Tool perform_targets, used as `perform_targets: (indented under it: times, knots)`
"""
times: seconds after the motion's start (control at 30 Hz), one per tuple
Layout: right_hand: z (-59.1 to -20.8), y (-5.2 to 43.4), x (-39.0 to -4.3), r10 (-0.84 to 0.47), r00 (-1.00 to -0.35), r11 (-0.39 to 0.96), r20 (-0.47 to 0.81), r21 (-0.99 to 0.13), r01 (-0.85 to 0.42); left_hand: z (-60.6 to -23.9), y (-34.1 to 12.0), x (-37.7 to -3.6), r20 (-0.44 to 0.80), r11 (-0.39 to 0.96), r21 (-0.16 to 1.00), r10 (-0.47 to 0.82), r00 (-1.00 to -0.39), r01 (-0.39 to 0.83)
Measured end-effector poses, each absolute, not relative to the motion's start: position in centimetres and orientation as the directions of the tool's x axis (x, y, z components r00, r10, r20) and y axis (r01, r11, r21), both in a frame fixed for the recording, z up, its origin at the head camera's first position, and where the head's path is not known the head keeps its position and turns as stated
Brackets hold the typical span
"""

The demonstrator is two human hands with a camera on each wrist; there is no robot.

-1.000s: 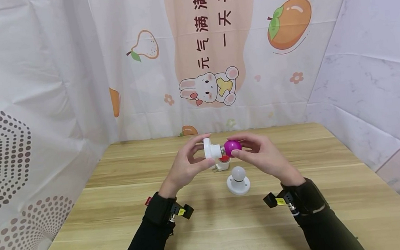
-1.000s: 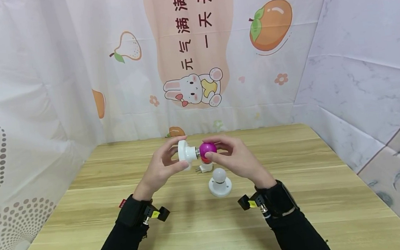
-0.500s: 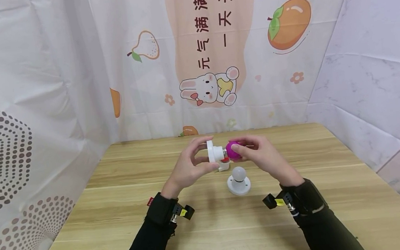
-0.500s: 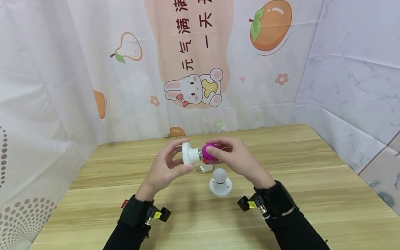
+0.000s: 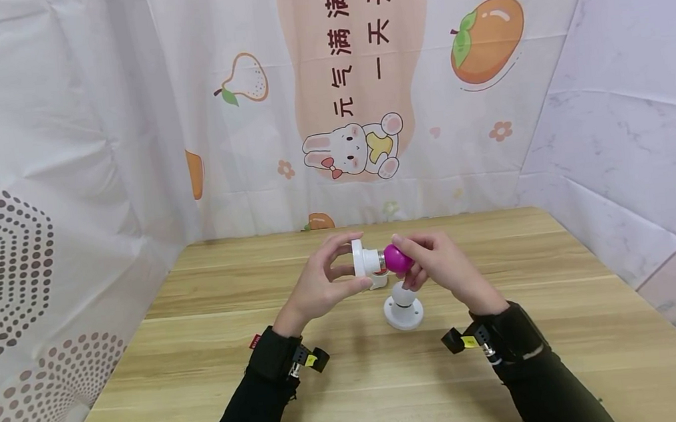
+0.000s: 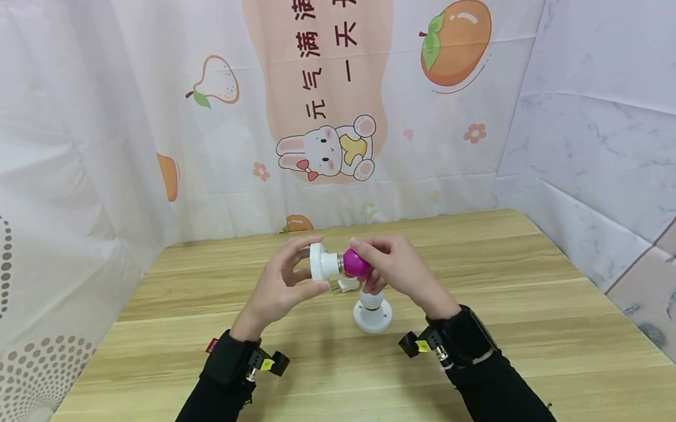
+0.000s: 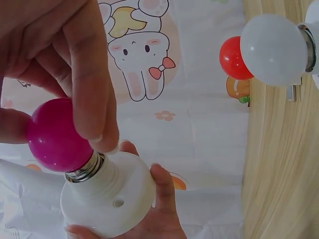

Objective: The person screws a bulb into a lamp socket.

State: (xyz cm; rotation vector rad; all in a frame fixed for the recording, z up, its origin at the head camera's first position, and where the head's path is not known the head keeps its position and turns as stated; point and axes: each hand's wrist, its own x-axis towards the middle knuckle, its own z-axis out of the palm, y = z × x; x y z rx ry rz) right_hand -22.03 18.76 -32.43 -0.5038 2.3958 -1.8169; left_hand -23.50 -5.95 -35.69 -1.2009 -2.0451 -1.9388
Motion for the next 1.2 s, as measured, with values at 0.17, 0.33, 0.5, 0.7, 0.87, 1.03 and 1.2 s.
perform_targets:
  times: [0.17,0.33,0.5,0.7,0.87,1.03,1.2]
  knots:
    - [-32.4,18.6,-22.1,-0.300,-0.947,0.242,0.114,-0.951,-0.191,-35.7,-5.9,-23.5,0.545,-0.099,0.814,0.474,-0.692,0.573]
    - [-32.5,18.6,-22.1,-0.283,-0.950,0.266,0.135,-0.940,-0.212,-35.7,-5.9,-23.5,0.546,-0.097,0.812,0.473,-0.691,0.575]
    - [-32.6,18.4,-22.0,-0.246,-0.952,0.263,0.180,-0.933,-0.244,-35.8,-5.9,-23.5,0.539,-0.098,0.818,0.471,-0.698,0.567]
    - [-32.7,18.1,-21.9,-0.229,-0.946,0.195,0.230,-0.941,-0.276,-35.9,-5.9,-23.6,0.538,-0.111,0.823,0.468,-0.701,0.557]
    - [-32.7,18.0,-21.9,-0.255,-0.929,0.158,0.268,-0.936,-0.314,-35.8,-6.0,-23.7,0.527,-0.124,0.834,0.464,-0.712,0.537]
    - [-32.6,18.3,-21.9,-0.306,-0.908,0.159,0.286,-0.925,-0.345,-35.6,-6.4,-23.8,0.534,-0.124,0.830,0.456,-0.712,0.543]
    - [-32.4,18.9,-21.8,-0.342,-0.867,0.177,0.361,-0.882,-0.437,-35.3,-7.0,-23.9,0.535,-0.107,0.829,0.440,-0.722,0.549]
